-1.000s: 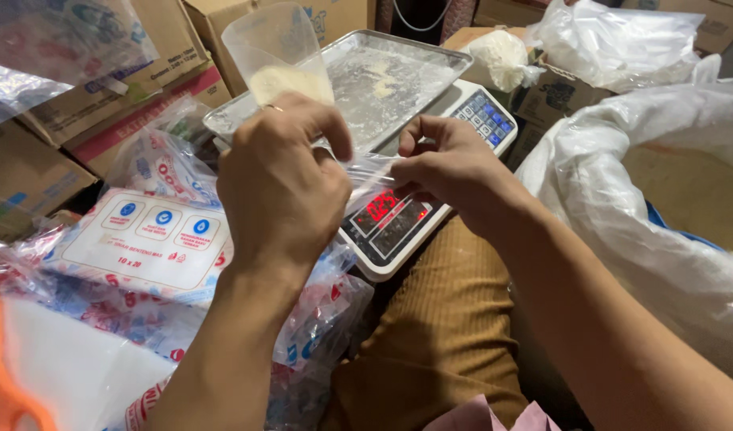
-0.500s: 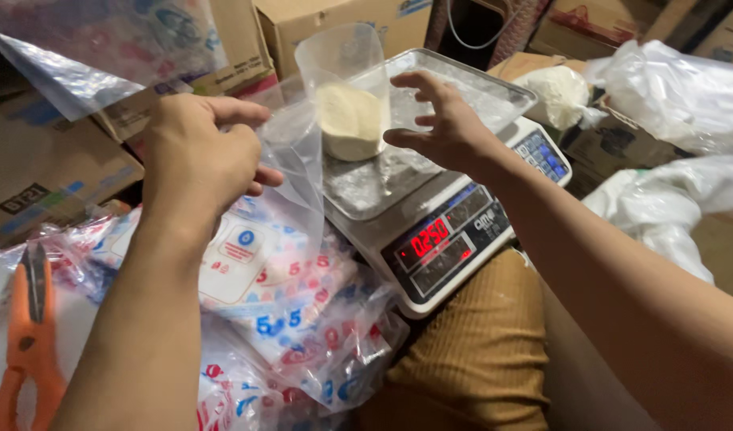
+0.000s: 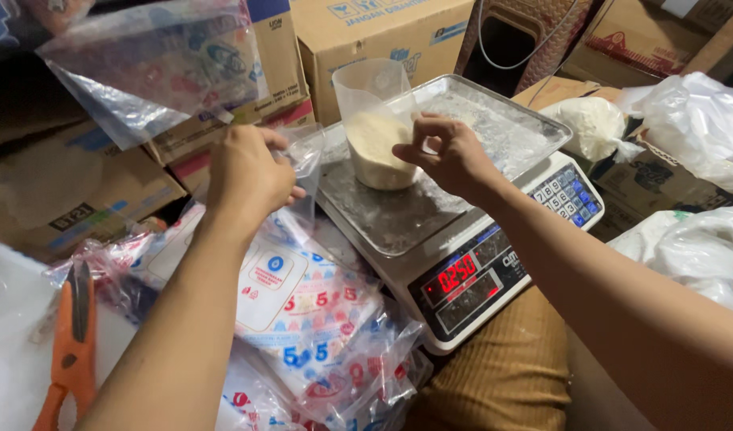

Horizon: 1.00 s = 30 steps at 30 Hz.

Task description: The person scoops white powder from a large sack with a blue scoop into a plastic container on a digital scale, pours the weighed powder into small plastic bags, presses the air out, and seals each bag by hand, setting filled bags aside.

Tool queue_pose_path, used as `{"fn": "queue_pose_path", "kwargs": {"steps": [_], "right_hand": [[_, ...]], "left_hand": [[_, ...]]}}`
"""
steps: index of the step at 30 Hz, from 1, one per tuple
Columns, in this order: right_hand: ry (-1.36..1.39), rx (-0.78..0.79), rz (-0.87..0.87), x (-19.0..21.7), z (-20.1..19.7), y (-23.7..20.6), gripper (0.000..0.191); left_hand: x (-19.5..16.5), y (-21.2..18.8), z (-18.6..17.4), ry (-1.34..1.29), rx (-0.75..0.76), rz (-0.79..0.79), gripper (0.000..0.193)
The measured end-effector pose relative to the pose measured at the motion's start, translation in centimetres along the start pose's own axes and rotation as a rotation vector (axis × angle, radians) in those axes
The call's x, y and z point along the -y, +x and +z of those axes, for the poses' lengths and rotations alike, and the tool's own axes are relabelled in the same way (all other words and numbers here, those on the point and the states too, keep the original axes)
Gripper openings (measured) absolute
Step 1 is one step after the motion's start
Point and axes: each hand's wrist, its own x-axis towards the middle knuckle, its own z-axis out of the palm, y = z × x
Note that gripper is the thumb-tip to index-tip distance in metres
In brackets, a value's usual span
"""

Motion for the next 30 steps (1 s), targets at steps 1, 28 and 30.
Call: {"fn": "queue_pose_path", "kwargs": {"steps": [1,28,30], "right_hand": [[0.073,-0.015,-0.047,0.3,-0.3,0.2,0.039],[-1.045,0.635,-0.229,17.1,-7.7,10.6,0.029],[-1.058,0.641,-0.209,17.2,-7.5,11.3,0.036]], "left_hand": [[0.0,0.6,0.2,-0.001,0.041,0.008,0.028],[-7.8,6.0,3.2,0.095,0.316,0.160,0.029],[-7.9,5.8,3.0,0.055,0.319,0.147,0.032]]}}
